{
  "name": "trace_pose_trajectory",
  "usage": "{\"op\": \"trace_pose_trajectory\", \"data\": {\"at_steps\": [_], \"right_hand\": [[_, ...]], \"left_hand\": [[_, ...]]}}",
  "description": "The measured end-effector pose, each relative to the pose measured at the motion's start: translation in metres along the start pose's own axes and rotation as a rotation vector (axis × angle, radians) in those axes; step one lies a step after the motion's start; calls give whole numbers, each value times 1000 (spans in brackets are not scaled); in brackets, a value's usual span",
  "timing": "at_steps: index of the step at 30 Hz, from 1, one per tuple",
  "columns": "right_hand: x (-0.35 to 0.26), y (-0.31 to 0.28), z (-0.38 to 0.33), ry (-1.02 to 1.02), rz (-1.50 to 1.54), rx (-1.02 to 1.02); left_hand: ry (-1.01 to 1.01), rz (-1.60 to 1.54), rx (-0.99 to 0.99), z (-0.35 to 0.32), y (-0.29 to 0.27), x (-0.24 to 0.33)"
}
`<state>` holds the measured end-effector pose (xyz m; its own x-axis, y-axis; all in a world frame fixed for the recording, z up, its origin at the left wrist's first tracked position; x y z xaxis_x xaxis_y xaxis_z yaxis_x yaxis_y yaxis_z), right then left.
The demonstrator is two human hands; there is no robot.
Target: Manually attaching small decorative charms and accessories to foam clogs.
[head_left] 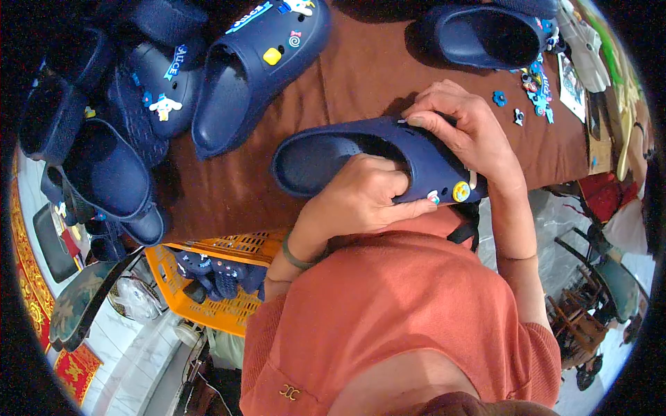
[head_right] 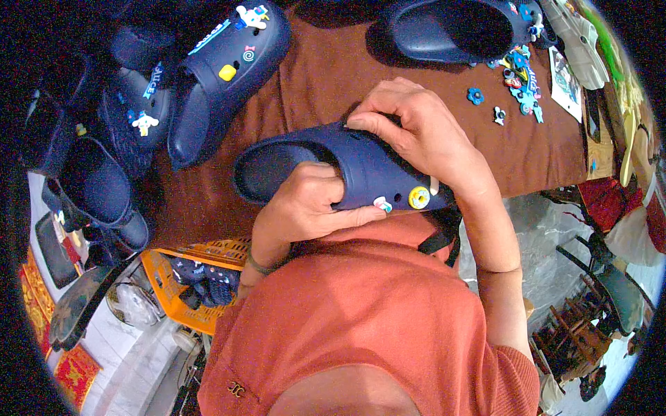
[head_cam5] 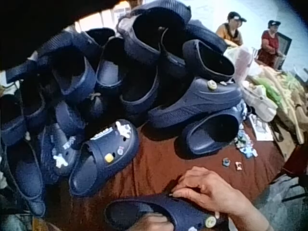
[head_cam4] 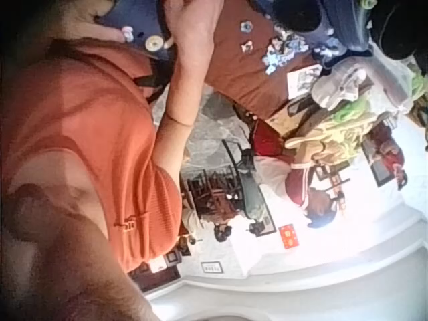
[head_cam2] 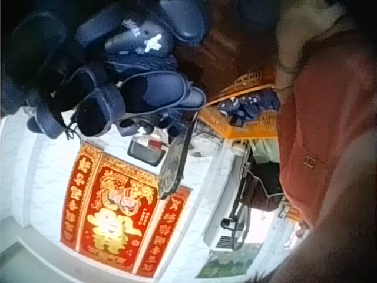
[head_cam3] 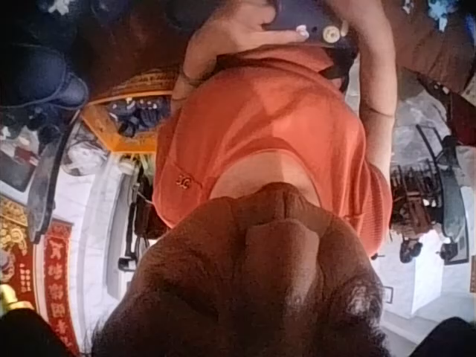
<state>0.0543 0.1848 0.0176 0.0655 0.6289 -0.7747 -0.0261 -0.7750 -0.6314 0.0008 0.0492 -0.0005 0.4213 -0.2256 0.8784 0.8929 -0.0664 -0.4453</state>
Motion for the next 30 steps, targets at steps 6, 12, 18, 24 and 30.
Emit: {"op": "trace_pose_trajectory", "data": {"at_steps": [6, 12, 18, 24, 30], "right_hand": [[15, 1, -4, 190, 270, 30], [-16, -1, -8, -79, -68, 59], [-32, 1, -19, -102, -260, 41], [-43, 4, -26, -108, -500, -41], [-46, 10, -19, -139, -509, -117]], "left_hand": [[-26, -16, -27, 0, -1, -1], [108, 232, 28, -4, -1, 14], [147, 195, 76, -5, -1, 14], [125, 201, 58, -2, -3, 13], [113, 185, 75, -2, -4, 13]]}}
Point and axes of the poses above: each hand's wrist, its own z-axis towards the middle knuckle, its own y-axis out of the palm, x = y × z, the point moved 6 cm from there along z, towards the middle knuckle, and after that the axes turned 15 degrees about -x, right-handed, at the moved point
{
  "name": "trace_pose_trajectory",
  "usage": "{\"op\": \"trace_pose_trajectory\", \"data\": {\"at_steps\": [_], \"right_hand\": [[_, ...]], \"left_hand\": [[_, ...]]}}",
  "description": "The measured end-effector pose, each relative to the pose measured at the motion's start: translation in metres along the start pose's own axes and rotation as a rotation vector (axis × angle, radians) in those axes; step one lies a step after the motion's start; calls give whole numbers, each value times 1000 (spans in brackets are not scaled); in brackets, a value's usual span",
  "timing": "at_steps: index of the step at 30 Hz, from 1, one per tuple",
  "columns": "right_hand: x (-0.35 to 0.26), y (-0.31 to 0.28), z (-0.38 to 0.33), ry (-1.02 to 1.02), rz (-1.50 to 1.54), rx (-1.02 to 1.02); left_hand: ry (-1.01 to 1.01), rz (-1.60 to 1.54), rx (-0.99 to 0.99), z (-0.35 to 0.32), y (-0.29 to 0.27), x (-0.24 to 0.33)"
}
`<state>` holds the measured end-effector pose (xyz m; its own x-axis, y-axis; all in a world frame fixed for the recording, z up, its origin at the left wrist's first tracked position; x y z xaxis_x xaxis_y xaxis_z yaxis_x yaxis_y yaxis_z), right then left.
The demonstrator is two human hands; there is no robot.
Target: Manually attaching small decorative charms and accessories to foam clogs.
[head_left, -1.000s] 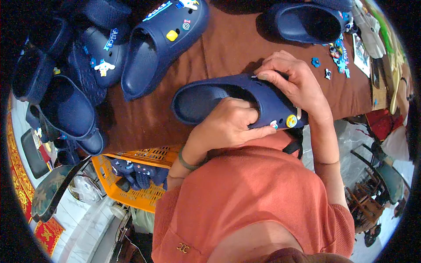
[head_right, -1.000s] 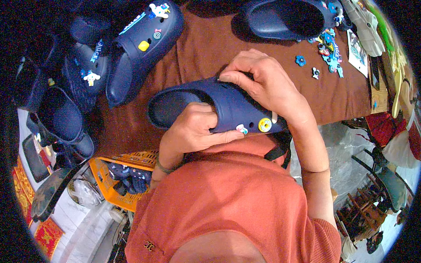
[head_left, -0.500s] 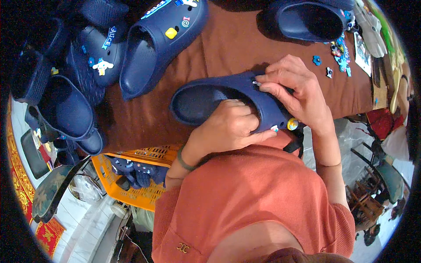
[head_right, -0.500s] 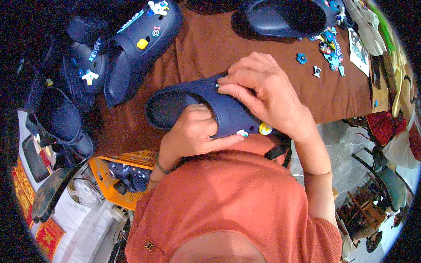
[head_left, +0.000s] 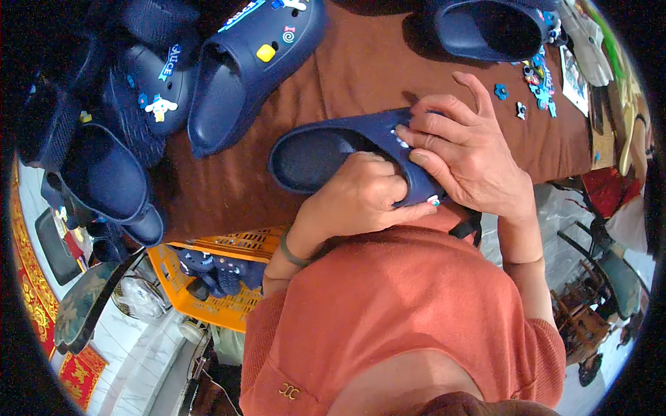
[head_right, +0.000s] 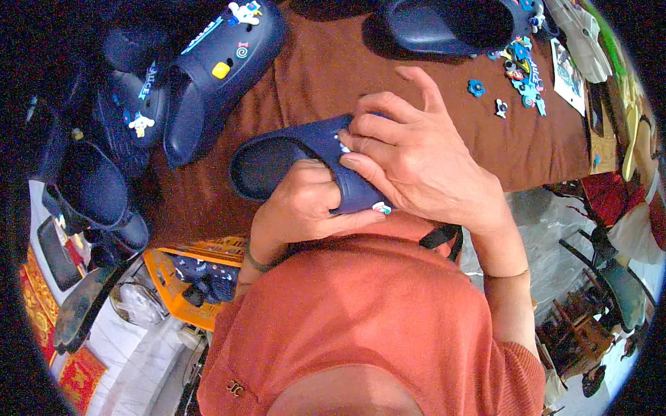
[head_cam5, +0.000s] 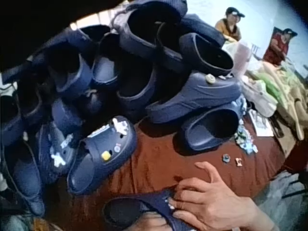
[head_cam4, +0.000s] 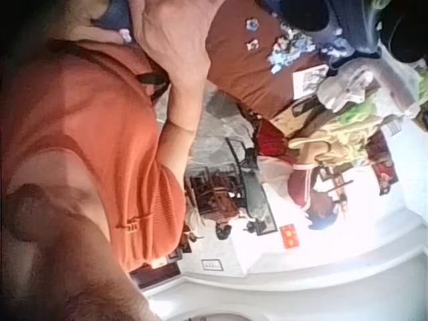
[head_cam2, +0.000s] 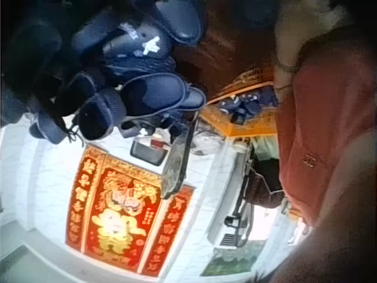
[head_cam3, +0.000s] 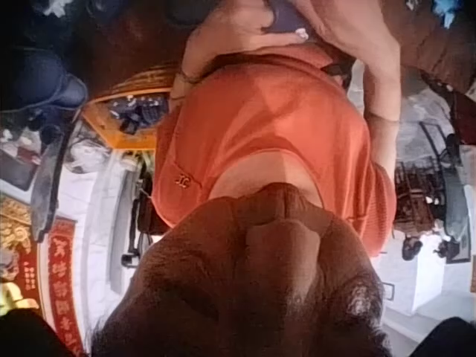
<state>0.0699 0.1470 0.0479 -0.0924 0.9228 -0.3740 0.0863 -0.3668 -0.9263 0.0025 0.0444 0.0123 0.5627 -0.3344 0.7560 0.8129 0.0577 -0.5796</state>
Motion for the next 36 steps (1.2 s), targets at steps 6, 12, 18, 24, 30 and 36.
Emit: {"op": "trace_pose_trajectory", "data": {"at_steps": [6, 12, 18, 24, 30, 36], "right_hand": [[0, 3, 1, 26, -76, 127], [39, -6, -52, 223, 122, 455], [92, 16, -104, 461, 357, 867], [101, 33, -109, 430, 286, 902], [105, 35, -107, 428, 362, 923], [107, 36, -102, 457, 338, 849]], "left_hand": [[-9, 92, -66, 0, 1, 2], [-98, 148, 79, 8, -13, -1], [-555, 455, 28, 18, -68, 17], [-15, -455, 224, 40, -119, 97], [469, -1140, -134, 81, -90, 114], [805, -1261, -280, 86, -92, 136]]}}
Point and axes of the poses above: each hand's wrist, its own z-axis towards the middle knuckle, its own y-axis out of the palm, x = y × z, the point moved 6 cm from there along z, towards the middle knuckle, and after that the axes turned 15 degrees about -x, right-handed, at the moved point
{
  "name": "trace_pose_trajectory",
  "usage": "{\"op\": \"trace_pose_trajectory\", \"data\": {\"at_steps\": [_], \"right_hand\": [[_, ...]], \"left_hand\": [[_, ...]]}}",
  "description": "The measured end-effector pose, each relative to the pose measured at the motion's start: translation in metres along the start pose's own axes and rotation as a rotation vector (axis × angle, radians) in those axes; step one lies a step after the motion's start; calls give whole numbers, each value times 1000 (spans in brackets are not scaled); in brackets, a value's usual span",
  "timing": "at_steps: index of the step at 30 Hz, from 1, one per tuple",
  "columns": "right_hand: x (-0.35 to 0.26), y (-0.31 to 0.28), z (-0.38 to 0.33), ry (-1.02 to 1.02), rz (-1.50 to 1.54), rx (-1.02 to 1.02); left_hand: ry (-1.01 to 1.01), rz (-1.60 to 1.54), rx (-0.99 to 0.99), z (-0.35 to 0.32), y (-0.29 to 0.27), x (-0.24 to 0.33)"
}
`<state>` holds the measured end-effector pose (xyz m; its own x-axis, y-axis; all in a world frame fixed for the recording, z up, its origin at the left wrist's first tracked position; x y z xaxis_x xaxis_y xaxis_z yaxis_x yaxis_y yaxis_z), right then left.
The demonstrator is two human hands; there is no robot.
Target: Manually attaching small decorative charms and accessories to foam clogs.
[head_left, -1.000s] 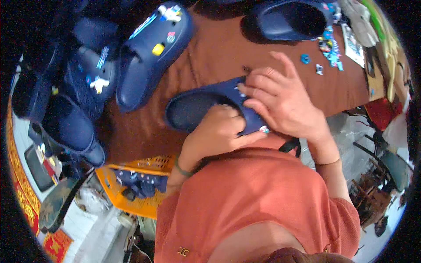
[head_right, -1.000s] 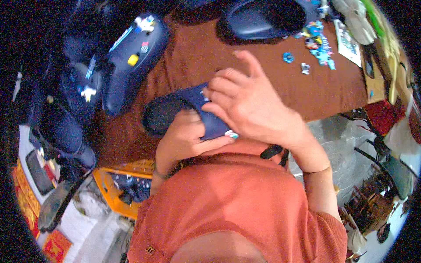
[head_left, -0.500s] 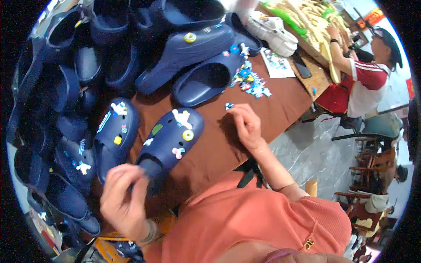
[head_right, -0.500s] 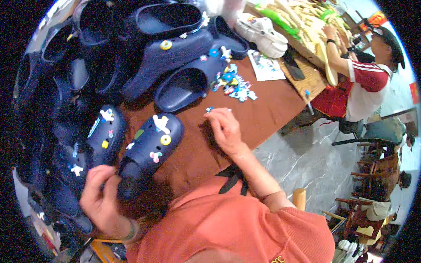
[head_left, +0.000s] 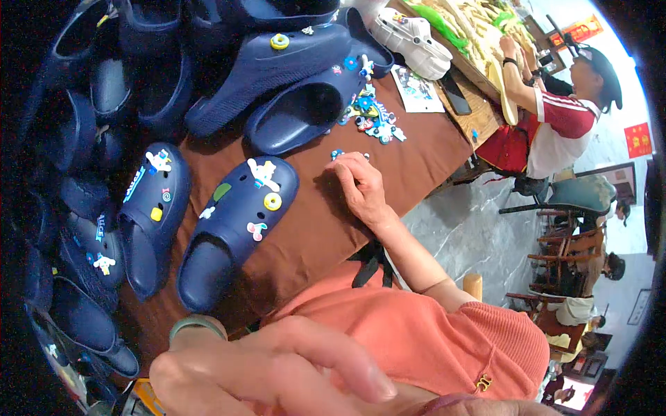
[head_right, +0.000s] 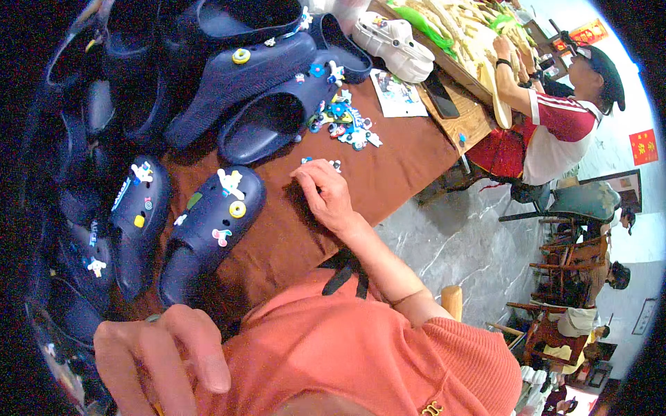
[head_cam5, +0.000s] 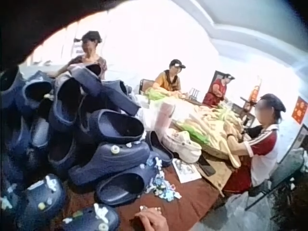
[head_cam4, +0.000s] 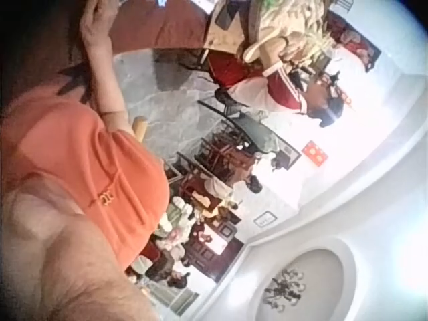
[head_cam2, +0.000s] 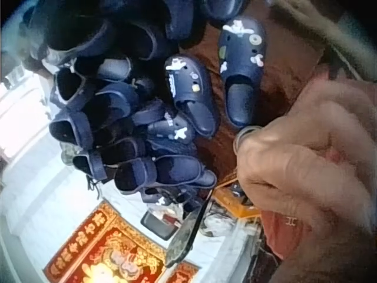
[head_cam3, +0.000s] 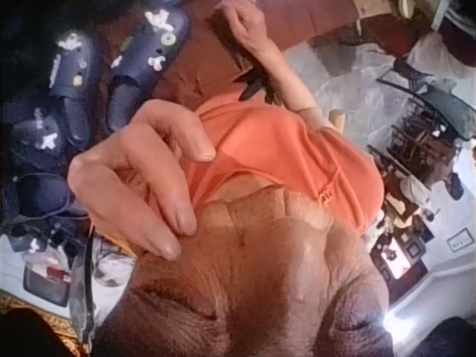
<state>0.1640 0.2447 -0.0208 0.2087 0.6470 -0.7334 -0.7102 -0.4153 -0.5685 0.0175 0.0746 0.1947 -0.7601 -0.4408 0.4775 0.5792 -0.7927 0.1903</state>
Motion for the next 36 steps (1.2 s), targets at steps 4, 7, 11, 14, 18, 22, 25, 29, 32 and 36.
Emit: {"op": "trace_pose_trajectory", "data": {"at_steps": [4, 7, 11, 14, 18, 22, 25, 29, 32, 36], "right_hand": [[-2, 2, 2, 6, -9, -40], [0, 3, 3, 35, -2, -59], [-1, 3, 3, -7, 14, -53], [2, 5, 3, 34, 30, -72], [5, 5, 3, 49, 16, -76], [5, 8, 1, 57, 33, -104], [6, 7, 1, 46, 9, -101], [5, 7, 1, 31, -10, -123], [5, 8, 1, 60, 19, -138], [4, 7, 1, 19, 4, -117]], "left_hand": [[-169, -136, 223, -11, -6, -9], [-13, -118, 225, -20, -9, -3], [-191, -39, 286, -31, -15, 3], [-175, -54, 259, -37, -19, 2], [-140, -68, 261, -37, -23, -10], [35, 26, 248, -25, -20, 4], [-495, -86, 256, -18, -28, -2], [-30, -159, 350, -13, -37, -20], [245, 417, 454, -17, -37, 7], [-346, -35, 129, -32, -29, -1]]}}
Point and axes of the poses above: each hand's wrist, its own z-axis towards the middle knuckle, its own y-axis out of the palm, x = y × z, the point moved 6 cm from there along z, towards the middle knuckle, and after that the axes turned 15 degrees about -x, right-handed, at the moved point
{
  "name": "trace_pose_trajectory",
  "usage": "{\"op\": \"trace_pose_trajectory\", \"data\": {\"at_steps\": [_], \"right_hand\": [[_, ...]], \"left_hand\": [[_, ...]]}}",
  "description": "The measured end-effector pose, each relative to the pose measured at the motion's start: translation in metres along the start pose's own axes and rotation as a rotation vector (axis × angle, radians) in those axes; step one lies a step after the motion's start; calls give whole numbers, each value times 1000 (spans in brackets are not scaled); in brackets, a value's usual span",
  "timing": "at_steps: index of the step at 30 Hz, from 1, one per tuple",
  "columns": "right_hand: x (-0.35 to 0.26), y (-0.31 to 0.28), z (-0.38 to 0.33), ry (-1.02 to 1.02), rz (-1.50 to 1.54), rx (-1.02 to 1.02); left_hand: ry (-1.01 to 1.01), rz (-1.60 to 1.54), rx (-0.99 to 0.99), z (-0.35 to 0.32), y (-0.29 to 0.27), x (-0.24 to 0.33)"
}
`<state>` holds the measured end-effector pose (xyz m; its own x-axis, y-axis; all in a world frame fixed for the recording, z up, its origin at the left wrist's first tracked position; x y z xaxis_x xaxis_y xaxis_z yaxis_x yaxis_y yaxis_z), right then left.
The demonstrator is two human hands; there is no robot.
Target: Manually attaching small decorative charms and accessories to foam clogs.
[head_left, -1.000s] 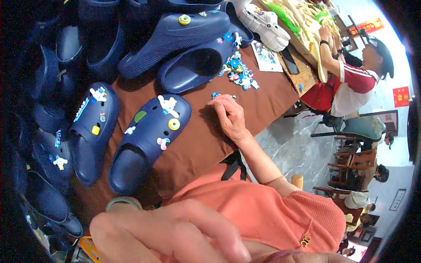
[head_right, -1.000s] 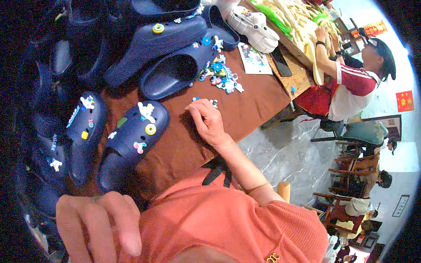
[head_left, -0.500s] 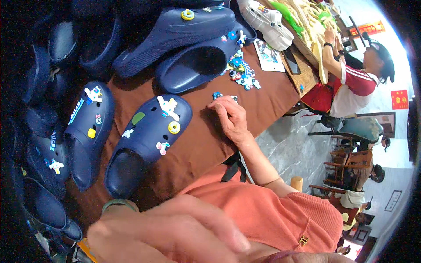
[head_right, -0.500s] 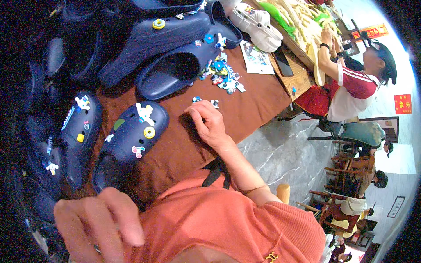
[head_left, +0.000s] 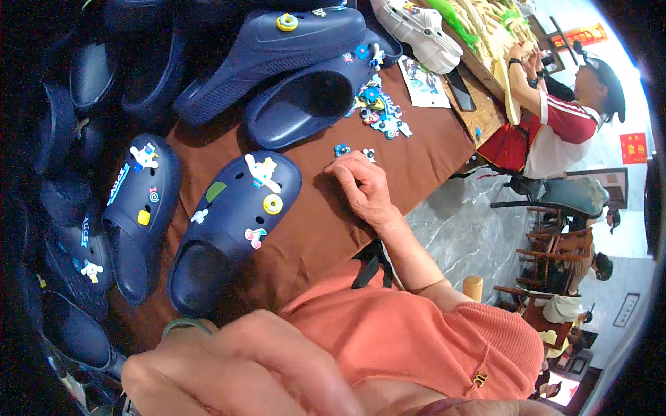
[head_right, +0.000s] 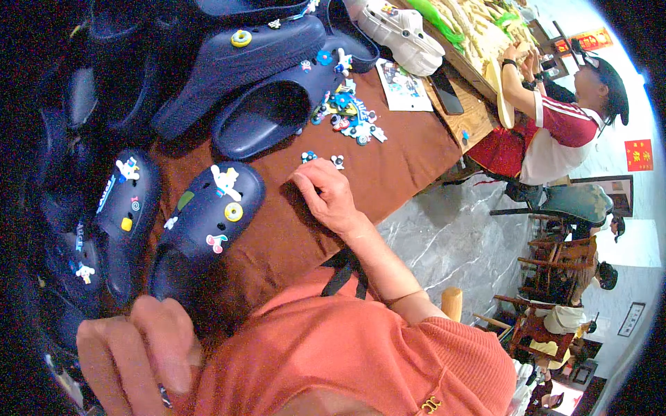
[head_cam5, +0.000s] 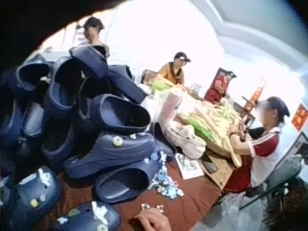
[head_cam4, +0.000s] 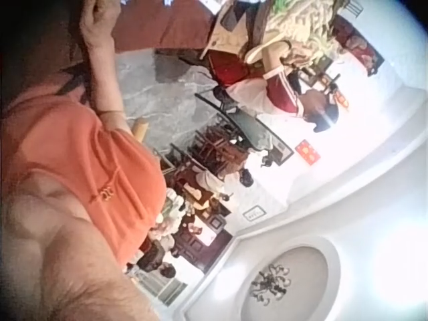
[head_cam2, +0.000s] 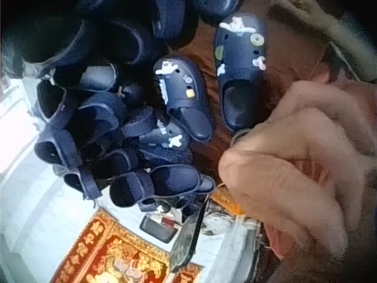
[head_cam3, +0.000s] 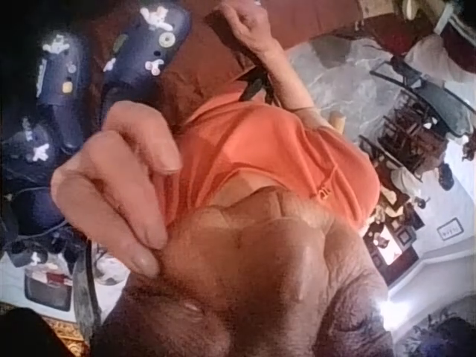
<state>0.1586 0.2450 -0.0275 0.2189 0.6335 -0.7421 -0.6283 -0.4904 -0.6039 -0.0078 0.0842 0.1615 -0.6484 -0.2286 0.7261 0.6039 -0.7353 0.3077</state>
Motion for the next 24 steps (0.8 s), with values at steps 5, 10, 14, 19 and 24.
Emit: {"op": "trace_pose_trajectory", "data": {"at_steps": [5, 10, 14, 19, 24], "right_hand": [[3, 0, -1, 27, -2, -15], [3, 2, -2, 6, -10, -28], [6, 3, -2, 28, -14, -30], [6, 4, -3, -3, -19, -35], [6, 4, -3, 8, -37, -34]], "left_hand": [[-7, -103, -14, -12, -5, 11], [105, -35, 211, 25, 9, 0], [324, -39, -57, 14, -5, 6], [-68, -102, 60, -17, -13, 0], [80, -8, -112, -6, -13, 2]]}}
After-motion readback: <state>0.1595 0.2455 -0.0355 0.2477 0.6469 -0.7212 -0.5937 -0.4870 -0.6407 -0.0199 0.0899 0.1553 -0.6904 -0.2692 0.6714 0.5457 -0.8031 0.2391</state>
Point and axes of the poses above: each hand's wrist, its own z-axis towards the middle knuckle, its own y-axis out of the palm, x = y × z, the point moved 6 cm from there along z, towards the middle knuckle, and after that the axes turned 15 degrees about -x, right-handed, at the moved point
